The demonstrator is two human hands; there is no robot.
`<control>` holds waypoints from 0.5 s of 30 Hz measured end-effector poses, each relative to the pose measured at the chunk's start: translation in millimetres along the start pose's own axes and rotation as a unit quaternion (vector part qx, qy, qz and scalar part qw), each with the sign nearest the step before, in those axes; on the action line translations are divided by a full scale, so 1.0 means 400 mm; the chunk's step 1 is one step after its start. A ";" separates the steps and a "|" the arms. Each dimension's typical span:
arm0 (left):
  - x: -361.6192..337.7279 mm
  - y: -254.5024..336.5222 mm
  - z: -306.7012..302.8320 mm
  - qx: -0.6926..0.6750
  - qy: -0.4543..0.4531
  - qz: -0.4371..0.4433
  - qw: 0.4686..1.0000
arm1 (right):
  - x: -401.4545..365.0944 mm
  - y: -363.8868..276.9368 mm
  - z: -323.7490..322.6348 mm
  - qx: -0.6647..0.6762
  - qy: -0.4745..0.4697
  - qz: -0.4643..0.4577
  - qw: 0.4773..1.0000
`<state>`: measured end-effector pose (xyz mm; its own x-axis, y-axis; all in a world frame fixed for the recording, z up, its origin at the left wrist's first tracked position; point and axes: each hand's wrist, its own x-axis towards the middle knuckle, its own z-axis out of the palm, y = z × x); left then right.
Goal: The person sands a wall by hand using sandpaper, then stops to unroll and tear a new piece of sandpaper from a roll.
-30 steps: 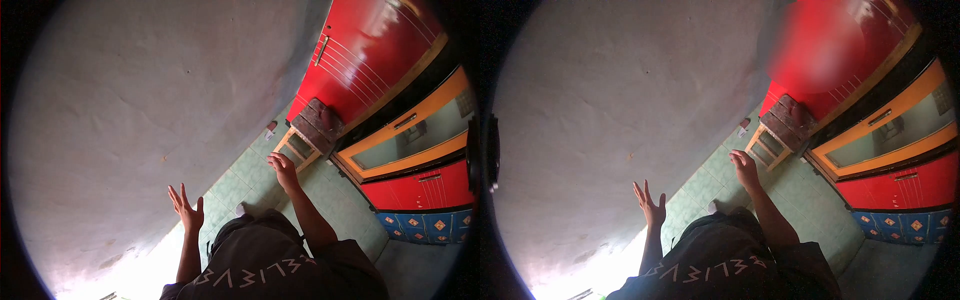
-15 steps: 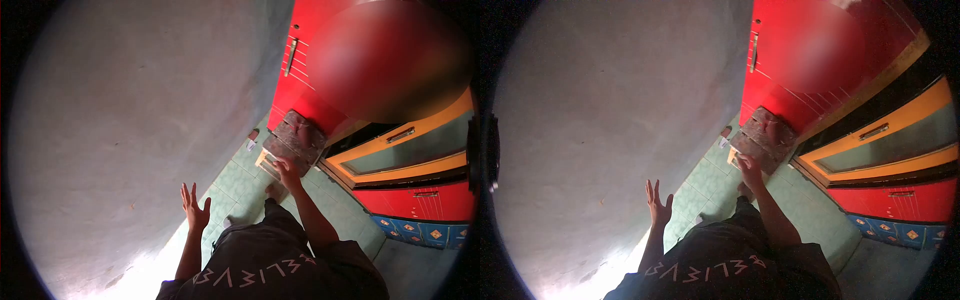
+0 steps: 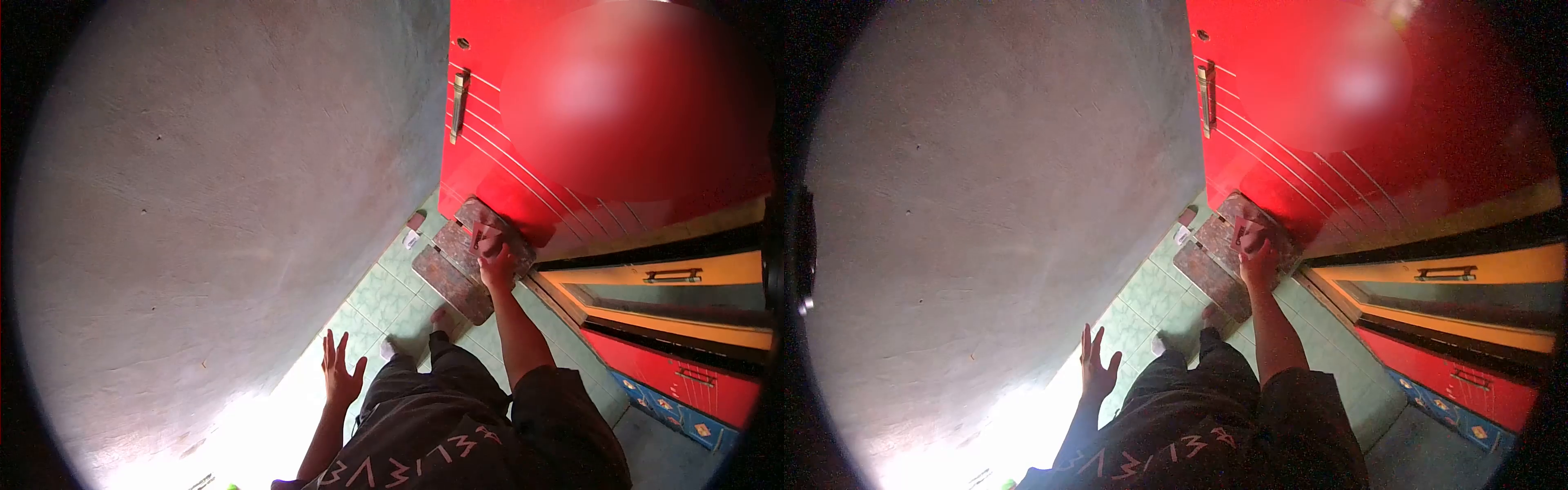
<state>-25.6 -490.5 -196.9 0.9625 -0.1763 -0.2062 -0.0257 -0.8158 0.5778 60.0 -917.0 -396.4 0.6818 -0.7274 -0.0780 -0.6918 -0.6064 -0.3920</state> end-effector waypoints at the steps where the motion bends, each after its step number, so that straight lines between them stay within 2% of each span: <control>1: -0.002 -0.002 0.003 -0.002 -0.001 -0.012 1.000 | 0.017 -0.008 -0.004 0.000 -0.019 0.004 1.000; 4: 0.010 0.013 0.002 -0.001 -0.002 -0.027 1.000 | 0.025 0.006 0.016 0.066 -0.012 -0.005 0.998; 5: 0.017 0.022 0.001 -0.007 0.001 -0.030 1.000 | 0.028 0.009 0.042 0.057 0.024 -0.023 0.998; 8: 0.025 0.041 -0.014 -0.011 0.001 -0.037 0.999 | 0.009 -0.028 0.024 0.119 -0.015 -0.018 0.993; 9: 0.024 0.038 -0.014 -0.014 0.003 -0.034 0.999 | -0.013 -0.036 0.033 0.140 0.009 -0.052 0.989; 12: 0.009 0.026 -0.014 -0.029 0.013 -0.032 0.999 | -0.094 -0.139 -0.081 0.306 -0.092 -0.092 0.943; 13: 0.005 0.015 -0.015 -0.037 0.009 -0.033 0.999 | -0.132 -0.159 -0.086 0.309 -0.050 -0.147 0.938; 15: 0.003 0.006 -0.023 -0.042 0.039 -0.007 0.998 | -0.212 -0.243 -0.170 0.406 -0.137 -0.107 0.897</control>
<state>-21.9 -487.5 -188.4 0.9808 -0.1194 -0.1543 0.0071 -0.7685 0.6399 53.2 -818.3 -289.5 0.8884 -0.4483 -0.0992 -0.2116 -0.2079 -0.9550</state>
